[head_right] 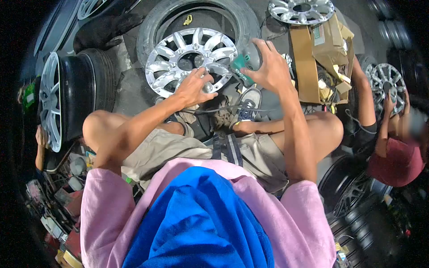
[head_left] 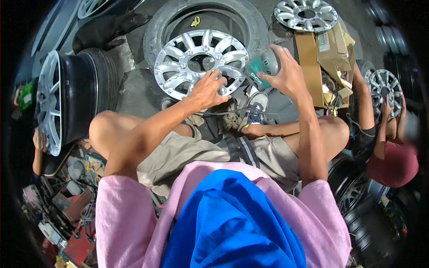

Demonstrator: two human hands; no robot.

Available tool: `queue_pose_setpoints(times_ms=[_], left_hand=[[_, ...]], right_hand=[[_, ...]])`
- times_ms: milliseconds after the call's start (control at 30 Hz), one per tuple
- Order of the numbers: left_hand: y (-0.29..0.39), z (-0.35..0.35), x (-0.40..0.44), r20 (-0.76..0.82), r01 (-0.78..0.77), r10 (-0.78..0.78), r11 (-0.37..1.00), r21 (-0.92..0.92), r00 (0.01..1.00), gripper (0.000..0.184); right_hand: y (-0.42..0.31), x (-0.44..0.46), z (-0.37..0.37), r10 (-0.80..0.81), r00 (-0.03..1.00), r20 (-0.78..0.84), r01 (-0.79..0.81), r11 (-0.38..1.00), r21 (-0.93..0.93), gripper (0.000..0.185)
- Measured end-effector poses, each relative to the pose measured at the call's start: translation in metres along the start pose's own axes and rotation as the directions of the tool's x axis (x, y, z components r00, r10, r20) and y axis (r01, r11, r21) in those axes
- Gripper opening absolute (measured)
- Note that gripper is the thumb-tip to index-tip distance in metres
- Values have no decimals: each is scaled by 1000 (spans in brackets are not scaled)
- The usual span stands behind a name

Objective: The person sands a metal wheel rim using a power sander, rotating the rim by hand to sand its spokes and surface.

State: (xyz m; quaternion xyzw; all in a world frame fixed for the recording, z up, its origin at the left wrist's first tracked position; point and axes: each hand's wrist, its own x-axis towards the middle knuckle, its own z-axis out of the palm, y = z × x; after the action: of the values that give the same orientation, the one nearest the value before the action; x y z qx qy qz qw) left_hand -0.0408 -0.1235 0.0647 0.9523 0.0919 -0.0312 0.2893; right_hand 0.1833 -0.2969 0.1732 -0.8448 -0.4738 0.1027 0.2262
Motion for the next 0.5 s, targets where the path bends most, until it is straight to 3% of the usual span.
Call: queue_pose_setpoints(times_ms=[100,167,200,300,367,433,467,500], left_hand=[[5,-3,-3,-52,73,-76,996,-51,996,68],[10,-13,-9,-152,125,-112,989,83,982,80],[8,-16,-13,-128,155,-141,982,109,982,89],[-4,-17,-22,-138,105,-92,990,93,986,94],[-14,-23,-24,-162,114,-100,990,78,982,92],[-29,-27,-25,-154,213,-225,973,-88,962,85],[-37,-29,-28,-204,220,-229,973,-67,952,71],[-46,-30,-29,-206,216,-226,974,-68,952,71]], right_hand=[[1,3,-7,30,999,24,-29,1000,-8,82],[4,8,-2,7,1000,-1,-7,1000,-16,81],[5,11,1,-19,1000,11,19,999,-27,80],[-5,25,13,-62,992,111,68,996,-55,80],[-19,43,25,-92,976,197,107,992,-69,81],[-32,59,41,-161,959,232,189,977,-102,81],[-46,71,44,-158,936,314,222,958,-181,80],[-54,80,56,-156,937,311,221,958,-185,80]])
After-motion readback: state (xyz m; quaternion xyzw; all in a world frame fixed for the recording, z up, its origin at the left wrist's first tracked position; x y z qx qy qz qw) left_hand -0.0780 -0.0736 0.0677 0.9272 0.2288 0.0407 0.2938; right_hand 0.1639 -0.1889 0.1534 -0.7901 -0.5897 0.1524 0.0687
